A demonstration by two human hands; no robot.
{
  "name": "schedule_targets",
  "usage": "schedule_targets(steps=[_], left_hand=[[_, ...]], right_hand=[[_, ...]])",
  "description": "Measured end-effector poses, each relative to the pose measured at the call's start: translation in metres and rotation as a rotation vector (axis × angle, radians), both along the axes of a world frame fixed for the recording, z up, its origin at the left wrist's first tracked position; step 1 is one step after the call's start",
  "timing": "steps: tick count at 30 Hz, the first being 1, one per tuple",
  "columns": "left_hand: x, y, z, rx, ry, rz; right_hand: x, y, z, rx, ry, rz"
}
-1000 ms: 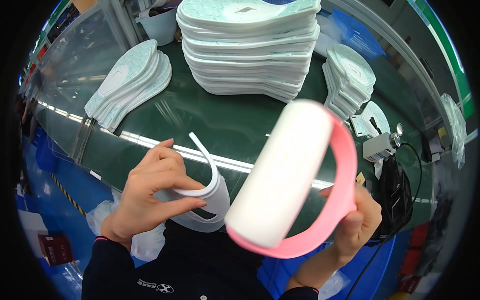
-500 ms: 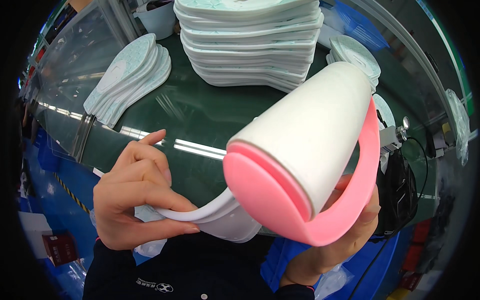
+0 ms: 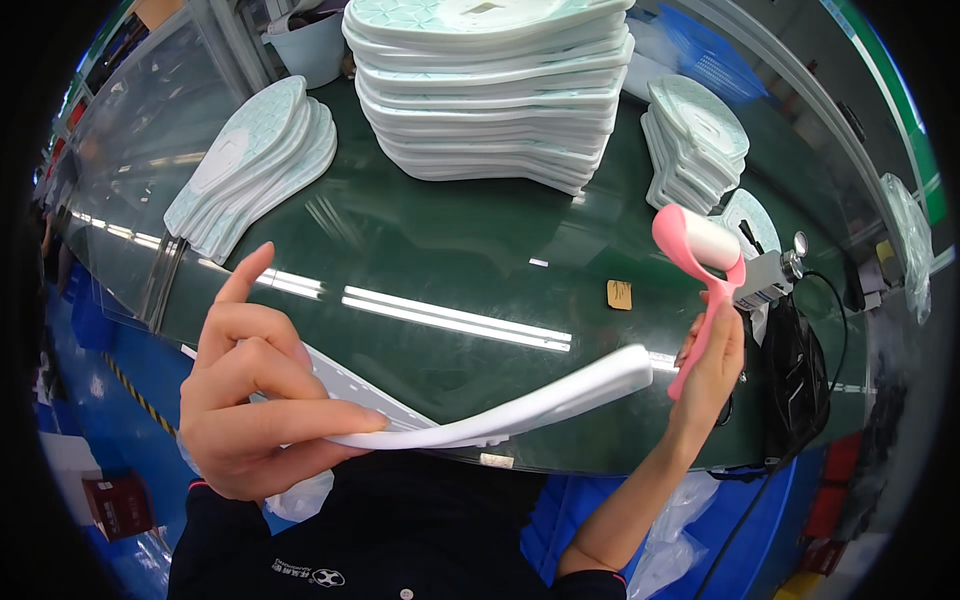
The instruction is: The person processes white plastic components on a green workbench. They pick up each part, inspect it, and use a pink lint roller to clean the surface. They then use scissors to trim excess material from the edges and a small wooden block to smooth the surface. The person handles the items one at a time, stacking the finished parts on the table.
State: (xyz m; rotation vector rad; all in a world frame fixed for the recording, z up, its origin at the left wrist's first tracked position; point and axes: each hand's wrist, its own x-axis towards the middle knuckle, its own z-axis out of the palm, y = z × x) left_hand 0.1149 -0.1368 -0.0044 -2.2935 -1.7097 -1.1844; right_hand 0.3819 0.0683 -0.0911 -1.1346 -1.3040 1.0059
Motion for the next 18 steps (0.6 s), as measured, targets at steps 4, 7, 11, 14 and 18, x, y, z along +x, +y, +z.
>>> schedule_targets(steps=[4, 7, 11, 14, 18], left_hand=[[0.002, 0.007, -0.003, 0.049, -0.002, 0.014], [0.008, 0.012, -0.010, 0.035, -0.103, 0.062], [0.012, 0.019, -0.022, -0.016, -0.209, 0.068], [0.013, 0.016, -0.023, -0.060, -0.180, 0.075], [0.013, 0.016, -0.026, -0.087, -0.246, 0.023]], right_hand=[[0.011, 0.017, -0.030, -0.040, -0.174, 0.027], [0.010, 0.019, -0.040, -0.150, -0.348, 0.059], [0.011, 0.000, -0.029, 0.184, -0.814, -0.181], [0.036, -0.012, -0.029, 0.318, -0.953, -0.311], [0.081, -0.028, -0.038, 0.180, -1.161, -0.407]])
